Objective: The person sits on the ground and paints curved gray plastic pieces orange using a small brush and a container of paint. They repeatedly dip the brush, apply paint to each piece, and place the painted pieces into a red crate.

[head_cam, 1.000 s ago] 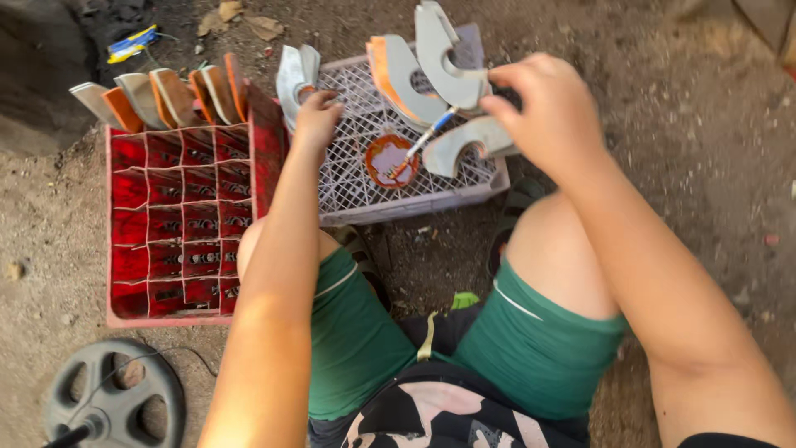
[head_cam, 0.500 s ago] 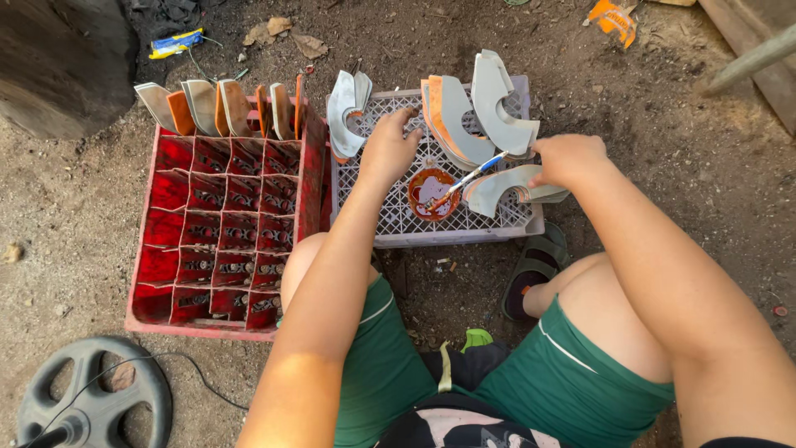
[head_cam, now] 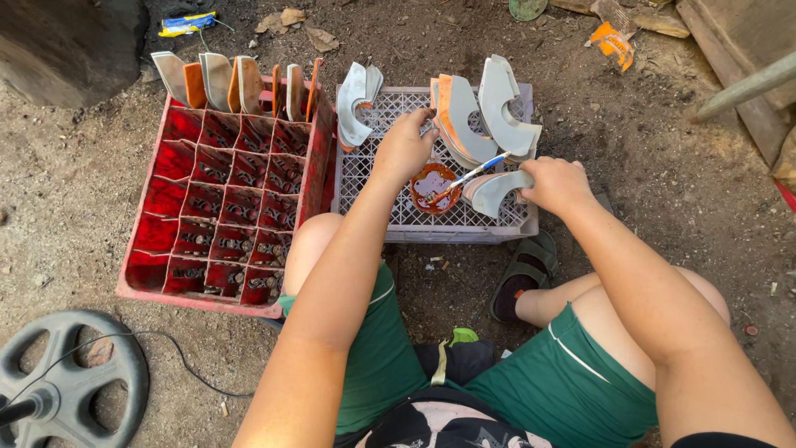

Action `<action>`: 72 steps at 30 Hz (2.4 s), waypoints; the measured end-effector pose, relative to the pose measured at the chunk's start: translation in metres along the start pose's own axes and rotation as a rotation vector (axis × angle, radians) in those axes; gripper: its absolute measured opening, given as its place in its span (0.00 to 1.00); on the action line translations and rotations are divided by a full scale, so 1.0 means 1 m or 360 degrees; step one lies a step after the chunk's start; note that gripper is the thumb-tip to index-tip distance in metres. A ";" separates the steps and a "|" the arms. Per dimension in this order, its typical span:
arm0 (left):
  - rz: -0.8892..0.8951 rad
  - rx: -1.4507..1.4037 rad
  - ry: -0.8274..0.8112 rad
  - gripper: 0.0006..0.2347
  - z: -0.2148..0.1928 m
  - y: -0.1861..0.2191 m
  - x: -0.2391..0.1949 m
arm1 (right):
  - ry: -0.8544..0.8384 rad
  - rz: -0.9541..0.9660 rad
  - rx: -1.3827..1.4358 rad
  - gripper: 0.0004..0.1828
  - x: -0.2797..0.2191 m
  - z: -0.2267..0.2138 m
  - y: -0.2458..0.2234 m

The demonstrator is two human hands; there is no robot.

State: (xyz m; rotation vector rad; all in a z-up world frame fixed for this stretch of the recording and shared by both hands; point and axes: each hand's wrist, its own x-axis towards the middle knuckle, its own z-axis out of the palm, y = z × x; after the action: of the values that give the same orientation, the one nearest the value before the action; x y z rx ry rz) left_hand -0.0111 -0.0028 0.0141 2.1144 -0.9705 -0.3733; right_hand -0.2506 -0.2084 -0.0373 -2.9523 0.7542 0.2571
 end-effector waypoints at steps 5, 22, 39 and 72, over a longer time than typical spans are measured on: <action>-0.0012 0.0012 -0.0023 0.18 0.004 -0.004 -0.003 | 0.0128 -0.0031 0.0076 0.26 -0.010 -0.018 0.001; -0.0008 -0.1465 -0.0867 0.20 0.013 0.024 -0.096 | 0.1389 -0.0633 0.0536 0.37 -0.060 -0.114 -0.085; -0.0163 0.0216 0.0079 0.33 -0.052 0.017 -0.128 | -0.0309 -0.0005 0.3000 0.18 0.021 -0.059 -0.202; -0.1120 -0.1376 -0.0230 0.25 -0.025 -0.089 0.004 | 0.0169 -0.0032 0.2857 0.21 0.005 0.043 -0.246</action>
State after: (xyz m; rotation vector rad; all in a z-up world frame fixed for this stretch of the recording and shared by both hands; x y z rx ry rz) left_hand 0.0516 0.0443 -0.0356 1.5408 -0.0268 -1.0816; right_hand -0.1337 0.0103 -0.0710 -1.2444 0.4612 -0.4021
